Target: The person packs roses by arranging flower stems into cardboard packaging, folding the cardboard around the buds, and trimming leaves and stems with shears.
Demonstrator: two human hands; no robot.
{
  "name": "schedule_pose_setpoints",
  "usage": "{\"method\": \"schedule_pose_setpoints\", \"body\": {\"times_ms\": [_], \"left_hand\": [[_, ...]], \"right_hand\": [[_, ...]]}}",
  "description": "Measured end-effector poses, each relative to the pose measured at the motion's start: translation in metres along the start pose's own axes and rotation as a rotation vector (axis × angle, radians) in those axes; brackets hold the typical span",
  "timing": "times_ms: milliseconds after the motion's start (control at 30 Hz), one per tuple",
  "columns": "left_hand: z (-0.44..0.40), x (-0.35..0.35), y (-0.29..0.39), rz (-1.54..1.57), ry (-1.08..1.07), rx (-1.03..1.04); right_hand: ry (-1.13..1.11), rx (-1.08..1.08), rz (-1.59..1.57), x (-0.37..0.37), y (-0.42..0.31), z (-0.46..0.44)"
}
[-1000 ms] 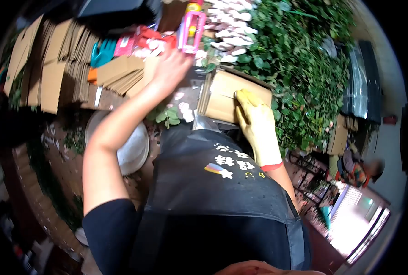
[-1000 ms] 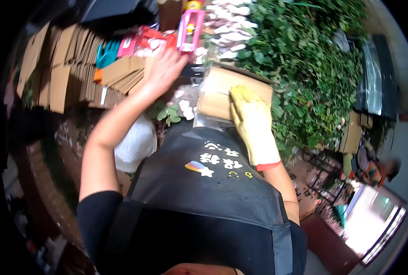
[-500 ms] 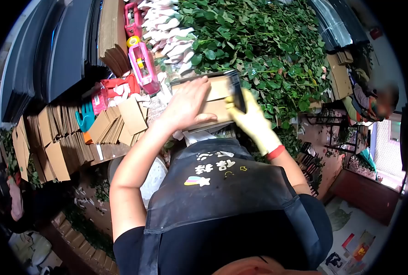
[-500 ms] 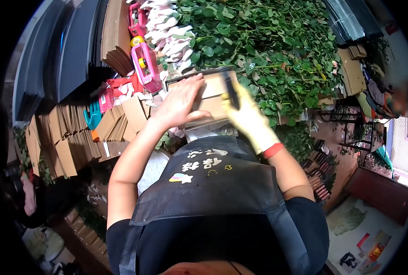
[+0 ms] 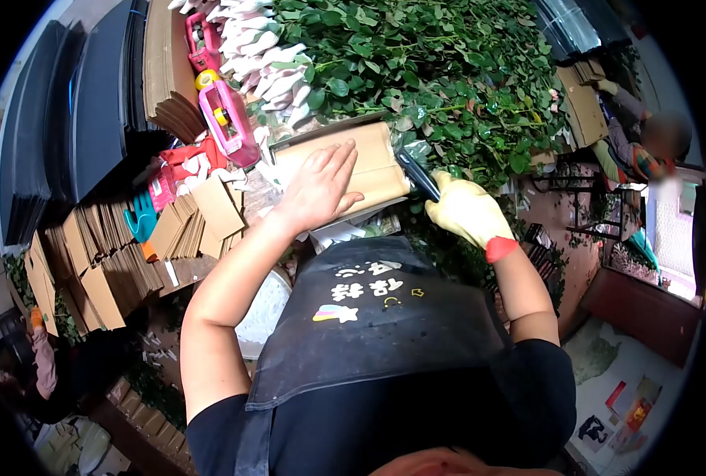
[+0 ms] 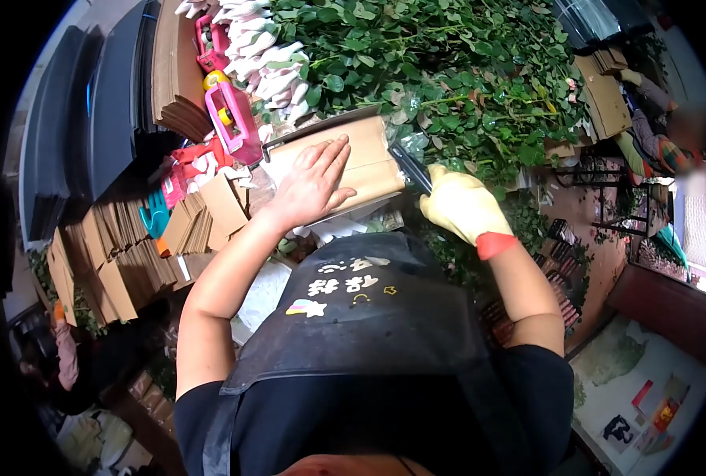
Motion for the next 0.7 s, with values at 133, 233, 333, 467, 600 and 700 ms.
{"method": "schedule_pose_setpoints", "body": {"times_ms": [133,233,333,467,600,700], "left_hand": [[0.002,-0.001,0.002,-0.028,0.024,0.022],[0.002,-0.002,0.001,-0.028,0.049,0.030],[0.003,0.001,0.003,-0.015,0.054,0.051],[0.002,0.003,0.003,-0.014,0.036,0.061],[0.001,0.008,0.003,-0.001,-0.024,0.050],[0.007,0.010,0.005,0.212,-0.039,-0.053]], "right_hand": [[-0.014,-0.112,-0.037,0.007,-0.006,-0.010],[-0.055,-0.122,-0.112,0.011,-0.005,-0.015],[-0.022,-0.119,-0.129,0.013,-0.008,-0.013],[0.042,-0.128,-0.109,0.030,-0.005,-0.029],[0.083,-0.117,-0.050,0.030,-0.003,-0.031],[0.172,-0.146,-0.087,-0.003,-0.001,-0.009]]}}
Point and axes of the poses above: each hand's wrist, its own z-axis away from the middle knuckle, its own x-axis out of the palm, y = z × x, the point moved 10 cm from there along -z, towards the middle knuckle, and after that the axes turned 11 degrees about x, right-handed, at the moved point
